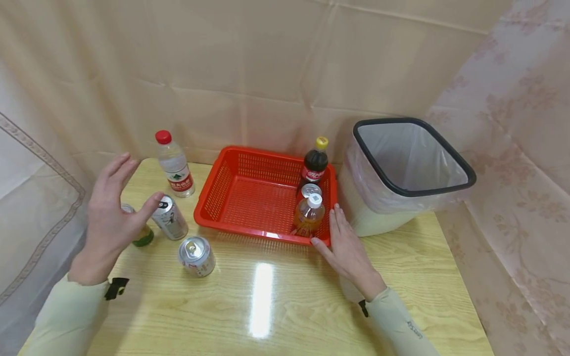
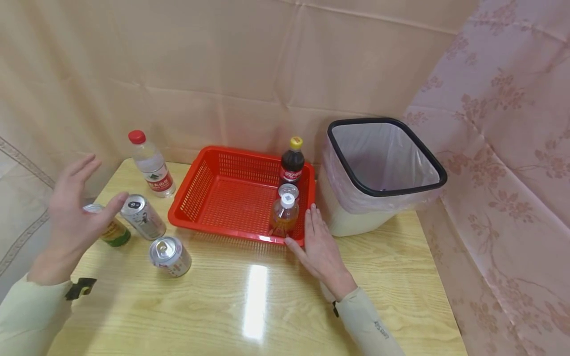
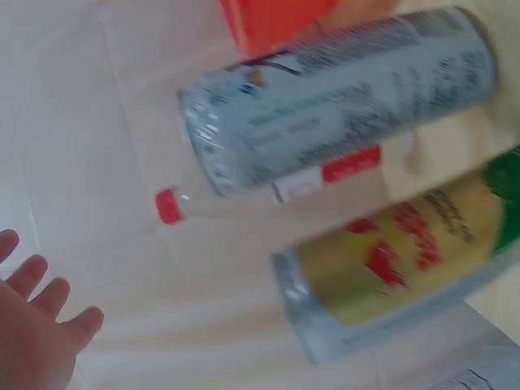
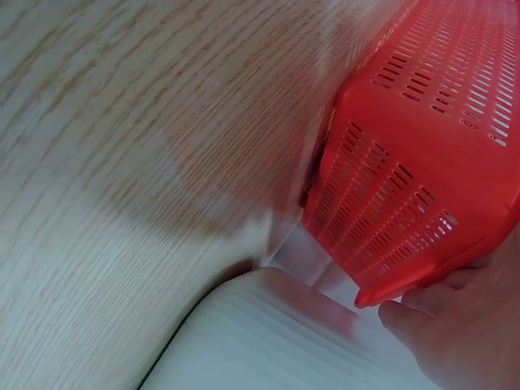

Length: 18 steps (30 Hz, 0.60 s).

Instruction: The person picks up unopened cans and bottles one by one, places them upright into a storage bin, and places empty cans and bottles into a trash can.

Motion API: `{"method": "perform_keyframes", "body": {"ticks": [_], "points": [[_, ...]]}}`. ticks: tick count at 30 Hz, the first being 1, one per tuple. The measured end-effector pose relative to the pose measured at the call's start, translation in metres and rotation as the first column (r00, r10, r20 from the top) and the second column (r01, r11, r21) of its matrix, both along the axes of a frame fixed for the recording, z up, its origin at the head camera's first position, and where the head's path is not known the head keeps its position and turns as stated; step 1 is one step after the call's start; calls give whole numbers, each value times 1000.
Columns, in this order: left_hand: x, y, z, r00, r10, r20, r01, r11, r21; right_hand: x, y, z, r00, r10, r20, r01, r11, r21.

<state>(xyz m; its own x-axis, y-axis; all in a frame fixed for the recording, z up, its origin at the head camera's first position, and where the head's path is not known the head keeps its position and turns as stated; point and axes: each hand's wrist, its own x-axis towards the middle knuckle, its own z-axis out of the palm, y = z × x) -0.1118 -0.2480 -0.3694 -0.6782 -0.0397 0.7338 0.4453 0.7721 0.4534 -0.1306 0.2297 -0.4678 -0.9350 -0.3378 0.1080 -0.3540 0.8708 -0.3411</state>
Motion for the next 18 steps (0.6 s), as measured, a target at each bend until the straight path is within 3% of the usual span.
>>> {"method": "perform_keyframes", "body": {"ticks": [5,10,14,18], "points": [[6,-13,-11,999,38,16,-39,998,47,-1,0,-2,1000,2,-12,-2,1000,3],[13,-23,-25,990,106,90,-113,991,76,-1,0,-2,1000,-3,-10,3,1000,9],[18,-32,-36,971,155,182,-176,978,110,0,0,0,1000,-6,-4,6,1000,9],[23,-37,-46,945,167,281,-220,961,165,0,-1,0,1000,-7,-6,7,1000,9]]}}
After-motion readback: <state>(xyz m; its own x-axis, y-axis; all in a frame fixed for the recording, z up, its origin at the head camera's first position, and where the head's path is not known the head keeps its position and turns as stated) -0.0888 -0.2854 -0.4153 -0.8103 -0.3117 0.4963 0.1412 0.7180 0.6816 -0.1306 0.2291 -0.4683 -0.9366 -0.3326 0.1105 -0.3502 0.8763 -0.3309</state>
